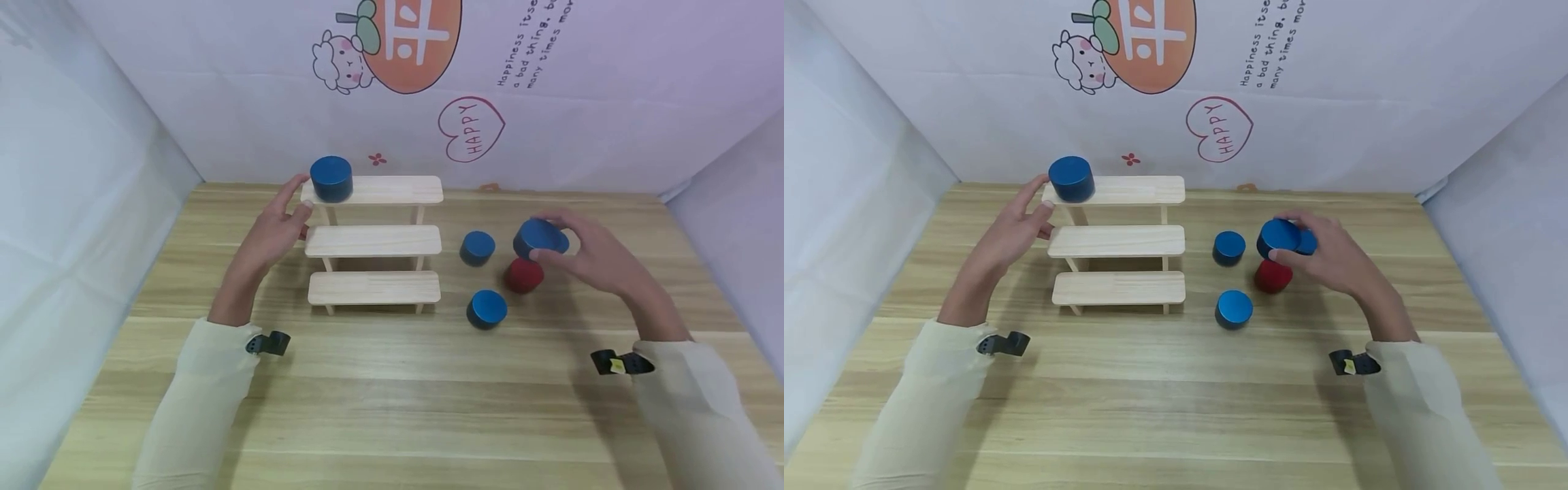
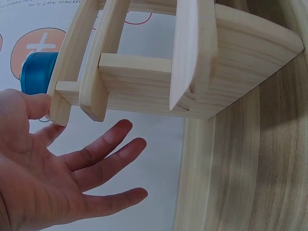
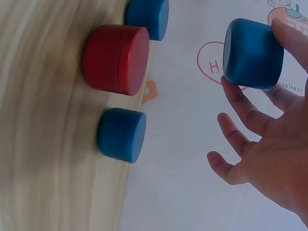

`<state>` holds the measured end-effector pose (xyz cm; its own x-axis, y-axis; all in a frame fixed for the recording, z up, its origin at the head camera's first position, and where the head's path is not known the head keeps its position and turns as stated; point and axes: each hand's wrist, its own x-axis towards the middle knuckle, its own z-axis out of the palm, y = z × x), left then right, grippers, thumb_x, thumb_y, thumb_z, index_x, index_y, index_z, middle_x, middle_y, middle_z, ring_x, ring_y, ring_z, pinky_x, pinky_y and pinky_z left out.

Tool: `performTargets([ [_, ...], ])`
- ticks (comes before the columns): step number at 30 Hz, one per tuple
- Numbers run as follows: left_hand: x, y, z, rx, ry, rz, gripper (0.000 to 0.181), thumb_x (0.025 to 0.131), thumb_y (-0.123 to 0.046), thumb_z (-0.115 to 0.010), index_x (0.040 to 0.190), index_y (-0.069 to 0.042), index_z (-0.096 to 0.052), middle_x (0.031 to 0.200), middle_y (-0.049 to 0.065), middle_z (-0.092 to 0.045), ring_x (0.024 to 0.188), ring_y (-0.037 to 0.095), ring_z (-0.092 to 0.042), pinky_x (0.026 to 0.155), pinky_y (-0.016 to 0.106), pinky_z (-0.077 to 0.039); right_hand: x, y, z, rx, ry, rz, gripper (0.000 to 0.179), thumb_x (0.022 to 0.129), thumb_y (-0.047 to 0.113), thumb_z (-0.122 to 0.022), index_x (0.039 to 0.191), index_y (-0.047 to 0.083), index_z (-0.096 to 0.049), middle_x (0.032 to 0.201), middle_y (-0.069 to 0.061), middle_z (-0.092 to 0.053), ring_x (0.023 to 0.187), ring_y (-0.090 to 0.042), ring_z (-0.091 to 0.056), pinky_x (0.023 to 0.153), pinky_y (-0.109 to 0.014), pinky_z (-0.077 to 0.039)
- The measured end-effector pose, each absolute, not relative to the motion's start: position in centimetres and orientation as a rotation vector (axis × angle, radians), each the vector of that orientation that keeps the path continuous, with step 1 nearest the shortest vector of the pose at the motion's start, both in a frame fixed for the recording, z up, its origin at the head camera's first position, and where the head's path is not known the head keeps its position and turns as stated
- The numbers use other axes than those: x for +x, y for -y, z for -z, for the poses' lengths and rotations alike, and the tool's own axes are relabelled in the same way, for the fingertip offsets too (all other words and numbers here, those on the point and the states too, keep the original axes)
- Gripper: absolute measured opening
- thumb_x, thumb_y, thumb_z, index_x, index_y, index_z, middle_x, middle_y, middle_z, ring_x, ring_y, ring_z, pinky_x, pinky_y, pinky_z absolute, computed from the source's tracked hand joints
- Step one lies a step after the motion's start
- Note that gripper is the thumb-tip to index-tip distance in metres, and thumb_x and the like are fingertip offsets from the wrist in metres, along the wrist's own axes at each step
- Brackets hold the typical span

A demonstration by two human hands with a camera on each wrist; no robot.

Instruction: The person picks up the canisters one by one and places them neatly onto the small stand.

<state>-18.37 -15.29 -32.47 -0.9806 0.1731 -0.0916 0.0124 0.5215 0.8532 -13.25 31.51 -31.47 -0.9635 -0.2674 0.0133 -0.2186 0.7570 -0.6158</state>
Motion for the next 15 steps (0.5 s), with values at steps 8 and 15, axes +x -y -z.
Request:
performTargets([
  [8,-18.3,15.5,32.6,0.172,-2.616,-1.422,0.058,0.106,-0.047,-0.040,0.159,-0.041,-0.018,0.148,0.014,-0.041,0.104,0.033,-0.061,0.089,0.053,-0.041,-13.7,-30.2,30.8,-0.397,-2.853,0.991,0.058,0.094,0.031,-0.071,0.144,0.009,-0.050,0.145,-0.018,-0.046,0.129,-0.041,-0.041,0.095,-0.064,-0.038],
  [15,-18.5,15.3,32.6,0.184,-2.605,-1.451,0.057,0.106,-0.045,-0.040,0.159,-0.039,-0.019,0.153,0.012,-0.036,0.103,0.033,-0.061,0.089,0.052,-0.041,-14.6,-29.1,30.3,-0.421,-2.853,0.986,0.061,0.094,0.033,-0.072,0.145,0.009,-0.050,0.142,-0.018,-0.049,0.127,-0.040,-0.042,0.096,-0.065,-0.038],
])
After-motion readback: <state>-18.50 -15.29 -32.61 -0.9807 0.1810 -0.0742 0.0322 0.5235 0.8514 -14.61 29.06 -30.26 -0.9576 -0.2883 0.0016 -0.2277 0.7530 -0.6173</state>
